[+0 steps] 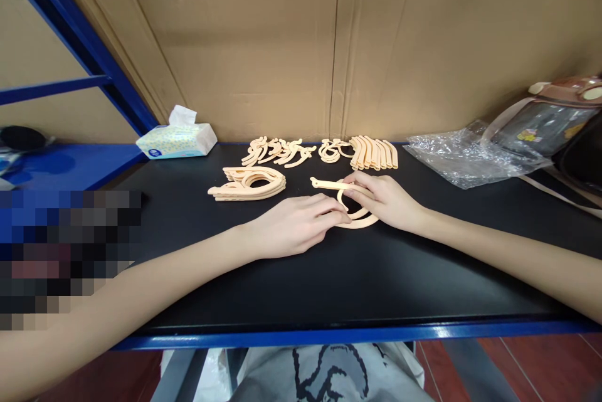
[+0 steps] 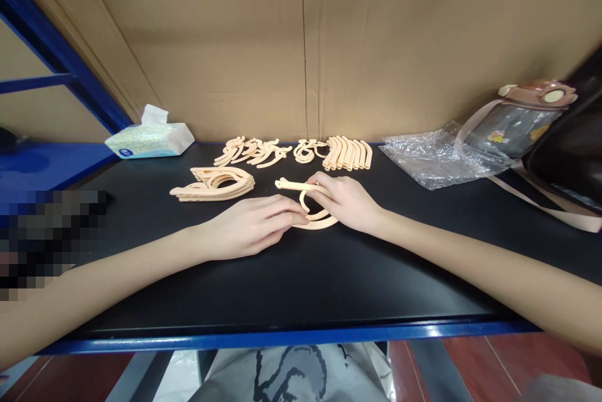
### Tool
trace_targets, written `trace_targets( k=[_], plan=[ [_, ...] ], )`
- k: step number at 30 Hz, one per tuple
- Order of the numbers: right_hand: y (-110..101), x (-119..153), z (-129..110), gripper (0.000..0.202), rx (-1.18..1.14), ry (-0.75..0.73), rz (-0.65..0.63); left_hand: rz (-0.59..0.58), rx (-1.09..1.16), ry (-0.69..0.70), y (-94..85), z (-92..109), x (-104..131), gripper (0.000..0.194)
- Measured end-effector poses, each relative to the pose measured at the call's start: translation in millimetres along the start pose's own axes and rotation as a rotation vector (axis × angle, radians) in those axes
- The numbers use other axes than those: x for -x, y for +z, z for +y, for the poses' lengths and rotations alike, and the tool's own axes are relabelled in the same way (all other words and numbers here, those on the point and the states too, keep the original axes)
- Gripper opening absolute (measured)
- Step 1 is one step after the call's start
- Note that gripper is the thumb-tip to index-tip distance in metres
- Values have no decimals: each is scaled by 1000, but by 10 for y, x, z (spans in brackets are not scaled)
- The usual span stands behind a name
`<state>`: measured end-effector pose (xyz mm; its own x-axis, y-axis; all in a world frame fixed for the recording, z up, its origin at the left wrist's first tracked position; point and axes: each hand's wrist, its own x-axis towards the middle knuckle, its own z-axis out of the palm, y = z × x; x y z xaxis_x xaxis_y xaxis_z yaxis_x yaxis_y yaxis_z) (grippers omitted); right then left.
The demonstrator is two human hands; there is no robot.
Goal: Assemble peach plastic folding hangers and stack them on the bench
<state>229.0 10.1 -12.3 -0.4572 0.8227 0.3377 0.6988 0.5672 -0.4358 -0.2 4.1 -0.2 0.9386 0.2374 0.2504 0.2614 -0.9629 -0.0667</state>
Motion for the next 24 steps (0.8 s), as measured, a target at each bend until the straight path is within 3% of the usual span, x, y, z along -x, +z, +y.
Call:
trace_targets(
  k=[24],
  plan=[
    [13, 7, 1, 26, 37, -61, -35, 33, -42, -16, 4, -3, -15, 26]
  ],
)
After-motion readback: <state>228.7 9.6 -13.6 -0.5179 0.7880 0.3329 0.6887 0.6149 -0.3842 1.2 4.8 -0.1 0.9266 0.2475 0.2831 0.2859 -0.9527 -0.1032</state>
